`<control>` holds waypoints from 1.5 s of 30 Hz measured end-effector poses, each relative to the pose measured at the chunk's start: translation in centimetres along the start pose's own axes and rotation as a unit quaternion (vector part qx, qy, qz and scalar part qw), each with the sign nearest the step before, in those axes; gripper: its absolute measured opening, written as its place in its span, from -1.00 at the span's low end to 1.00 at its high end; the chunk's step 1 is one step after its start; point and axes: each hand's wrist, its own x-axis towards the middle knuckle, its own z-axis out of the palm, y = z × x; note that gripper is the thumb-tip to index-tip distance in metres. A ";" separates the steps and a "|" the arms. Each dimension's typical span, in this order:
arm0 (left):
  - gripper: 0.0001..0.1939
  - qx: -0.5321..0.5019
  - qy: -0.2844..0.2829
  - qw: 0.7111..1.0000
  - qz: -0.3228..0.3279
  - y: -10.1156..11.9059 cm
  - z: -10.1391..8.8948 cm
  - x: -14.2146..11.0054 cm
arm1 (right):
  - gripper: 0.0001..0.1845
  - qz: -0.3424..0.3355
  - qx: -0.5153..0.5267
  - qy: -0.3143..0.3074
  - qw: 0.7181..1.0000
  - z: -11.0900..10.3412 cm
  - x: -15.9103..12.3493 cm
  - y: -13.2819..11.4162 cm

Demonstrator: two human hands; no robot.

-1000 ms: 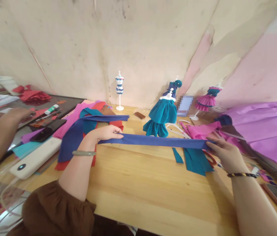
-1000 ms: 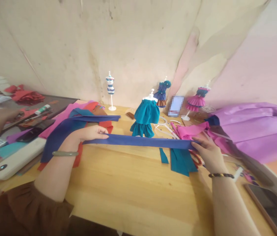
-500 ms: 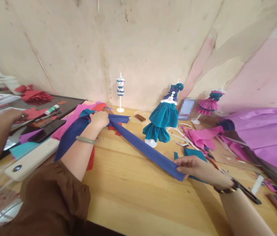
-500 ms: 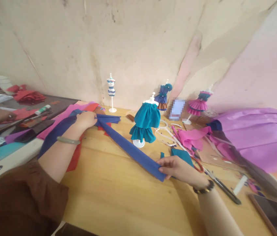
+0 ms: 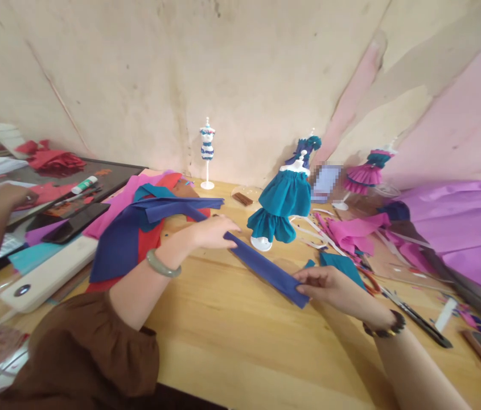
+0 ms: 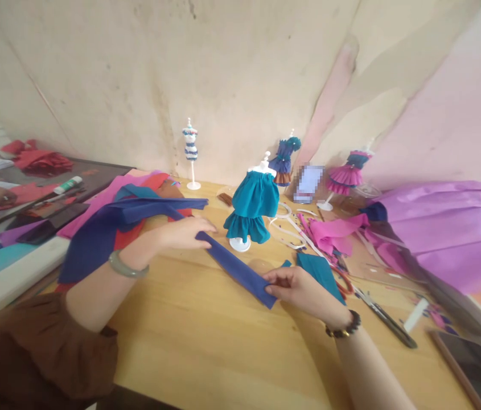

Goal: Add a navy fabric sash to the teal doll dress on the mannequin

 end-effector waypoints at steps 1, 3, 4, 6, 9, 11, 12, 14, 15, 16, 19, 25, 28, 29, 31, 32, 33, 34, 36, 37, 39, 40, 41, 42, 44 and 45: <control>-0.62 -0.015 -0.010 0.999 0.028 0.7 0.6 0.3 | -0.66 -0.002 -0.003 0.002 1.000 -0.1 -0.1 0.1; -0.70 -0.033 -0.021 0.998 0.047 1.6 1.4 0.7 | -0.67 -0.008 -0.005 0.004 1.000 -0.4 -0.1 0.2; -0.74 -0.037 -0.027 0.998 0.044 1.7 1.5 0.8 | -0.68 -0.013 -0.003 0.006 1.000 -0.4 -0.2 0.3; -0.79 -0.041 -0.043 0.998 0.030 1.7 1.5 0.9 | -0.68 -0.019 -0.004 0.011 1.000 -0.5 -0.1 0.4; -0.79 -0.050 -0.067 0.996 0.006 1.6 1.0 0.8 | -0.68 -0.022 -0.022 0.021 0.999 -0.3 0.0 0.4; -0.79 -0.054 -0.082 0.995 -0.007 1.5 0.7 0.8 | -0.68 -0.025 -0.031 0.016 0.999 0.1 0.2 0.2; -0.79 -0.054 -0.089 0.994 -0.011 1.6 0.6 0.7 | -0.68 -0.028 -0.035 0.012 0.999 0.3 0.3 0.1; -0.79 -0.057 -0.099 0.993 -0.013 1.5 0.4 0.8 | -0.69 -0.029 -0.046 0.012 0.998 0.8 0.5 0.1; -0.78 -0.059 -0.102 0.993 -0.013 1.5 0.3 0.8 | -0.69 -0.028 -0.050 0.017 0.998 1.0 0.6 0.0; -0.77 -0.063 -0.104 0.992 -0.013 1.4 0.2 0.8 | -0.69 -0.027 -0.052 0.022 0.998 1.2 0.7 0.0; -0.73 -0.070 -0.098 0.993 -0.012 1.1 0.0 0.8 | -0.68 -0.025 -0.038 0.024 0.999 1.5 0.8 -0.2; -0.68 -0.016 -0.045 0.999 -0.009 0.6 -0.1 0.6 | -0.58 0.016 0.001 0.004 1.000 1.0 0.4 -0.5; -0.72 0.010 0.110 0.994 0.003 1.5 0.4 -0.2 | -0.55 0.046 0.038 0.030 0.998 0.9 0.3 -0.5; -0.77 -0.006 0.167 0.986 0.006 2.1 0.7 -0.6 | -0.55 0.049 0.055 0.041 0.996 0.9 0.3 -0.5; -0.80 -0.113 0.187 0.975 -0.047 3.8 1.9 -1.5 | -0.56 0.048 0.088 0.058 0.993 0.9 0.4 -0.5; -0.73 -0.196 0.159 0.964 -0.086 4.7 2.7 -1.9 | -0.56 0.045 0.105 0.063 0.991 1.0 0.4 -0.4; -0.67 -0.296 0.094 0.942 -0.126 5.6 3.6 -2.4 | -0.57 0.039 0.123 0.067 0.989 1.1 0.5 -0.4; -0.62 -0.410 0.017 0.897 -0.165 6.4 4.6 -2.7 | -0.57 0.034 0.144 0.068 0.987 1.2 0.5 -0.4; -0.53 -0.591 -0.091 0.772 -0.214 7.5 6.6 -3.0 | -0.57 0.026 0.188 0.067 0.980 1.5 0.5 -0.5; -0.50 -0.660 -0.117 0.709 -0.220 7.8 7.5 -3.1 | -0.56 0.023 0.208 0.067 0.976 1.7 0.4 -0.6; -0.47 -0.745 -0.140 0.613 -0.220 8.1 8.8 -2.8 | -0.54 0.016 0.229 0.064 0.971 2.1 0.3 -0.8; -0.49 -0.771 -0.129 0.587 -0.210 8.1 9.2 -2.7 | -0.54 0.011 0.229 0.060 0.971 2.2 0.3 -0.9; -0.53 -0.790 -0.113 0.568 -0.202 8.1 9.5 -2.5 | -0.54 0.003 0.221 0.055 0.974 2.3 0.2 -1.0; -0.59 -0.801 -0.090 0.558 -0.197 8.1 9.6 -2.4 | -0.55 -0.003 0.206 0.046 0.977 2.4 0.2 -1.1; -0.72 -0.807 -0.037 0.554 -0.201 8.1 9.6 -2.3 | -0.57 -0.013 0.171 0.027 0.985 2.5 0.1 -1.3; -0.77 -0.804 -0.011 0.557 -0.208 8.2 9.5 -2.3 | -0.58 -0.015 0.157 0.015 0.987 2.5 0.1 -1.3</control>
